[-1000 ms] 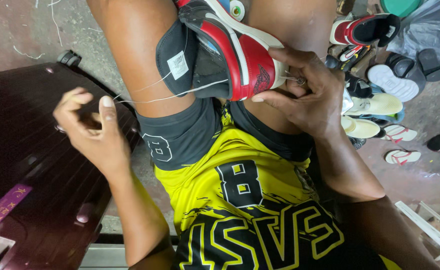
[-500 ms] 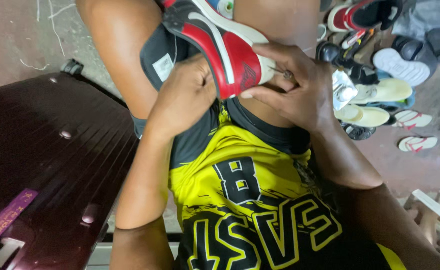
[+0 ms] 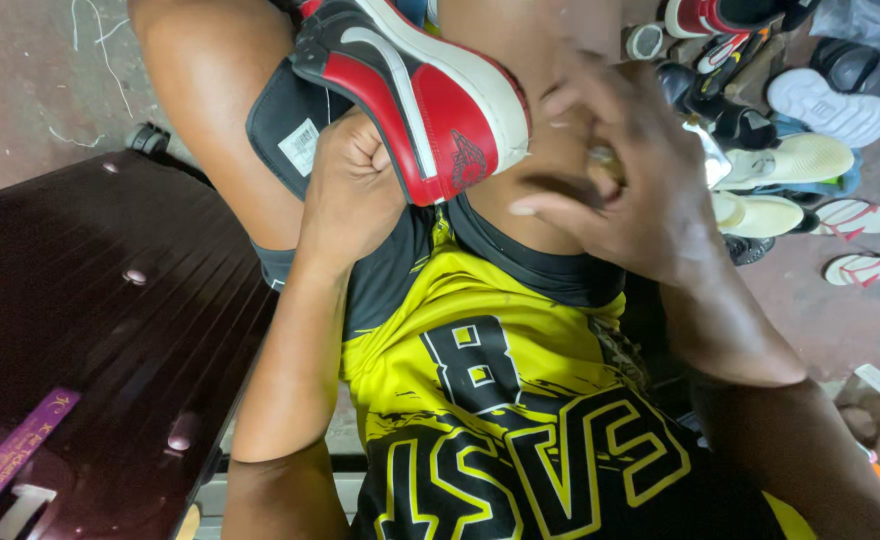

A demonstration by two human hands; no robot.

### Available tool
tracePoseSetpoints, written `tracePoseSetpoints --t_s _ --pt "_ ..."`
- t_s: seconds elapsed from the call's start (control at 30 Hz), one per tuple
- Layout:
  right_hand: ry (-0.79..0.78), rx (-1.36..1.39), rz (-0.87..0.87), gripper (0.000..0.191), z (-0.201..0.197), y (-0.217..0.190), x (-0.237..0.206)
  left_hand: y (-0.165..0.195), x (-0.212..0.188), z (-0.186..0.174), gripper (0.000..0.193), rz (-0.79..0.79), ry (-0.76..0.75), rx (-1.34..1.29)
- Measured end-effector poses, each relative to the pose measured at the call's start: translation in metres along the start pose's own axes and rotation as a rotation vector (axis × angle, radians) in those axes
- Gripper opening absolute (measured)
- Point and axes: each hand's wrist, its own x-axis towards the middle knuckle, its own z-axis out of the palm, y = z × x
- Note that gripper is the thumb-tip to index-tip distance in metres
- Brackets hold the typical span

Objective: The person sits on the floor and sews a red and white sneaker using a needle and thread. They repeatedly push the needle through the sole and pull the thread tight to stitch the shoe.

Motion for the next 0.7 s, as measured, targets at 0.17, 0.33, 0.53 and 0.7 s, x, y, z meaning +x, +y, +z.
tracePoseSetpoints --t_s 0.17,0.33,0.53,0.7 --pt "-0.164 0.037 0.355 0.03 0.005 0.009 -0.005 -0.004 -0.005 0.006 0.017 -0.075 -0.012 -0.445" --pt "0.016 0.375 0.15 0.013 -0.003 0.002 -0.011 0.002 -0.003 -0.006 0.022 -0.094 -0.236 -0.384" --pt "0.16 1.048 0.029 0.02 0.022 -0.008 0.004 0.019 0.01 -0.011 0.02 0.149 -0.334 0.012" --pt "0.012 0.479 0.012 0.018 0.015 -0.031 0.024 0.025 0.01 -0.003 0.019 -0.017 -0.272 0.104"
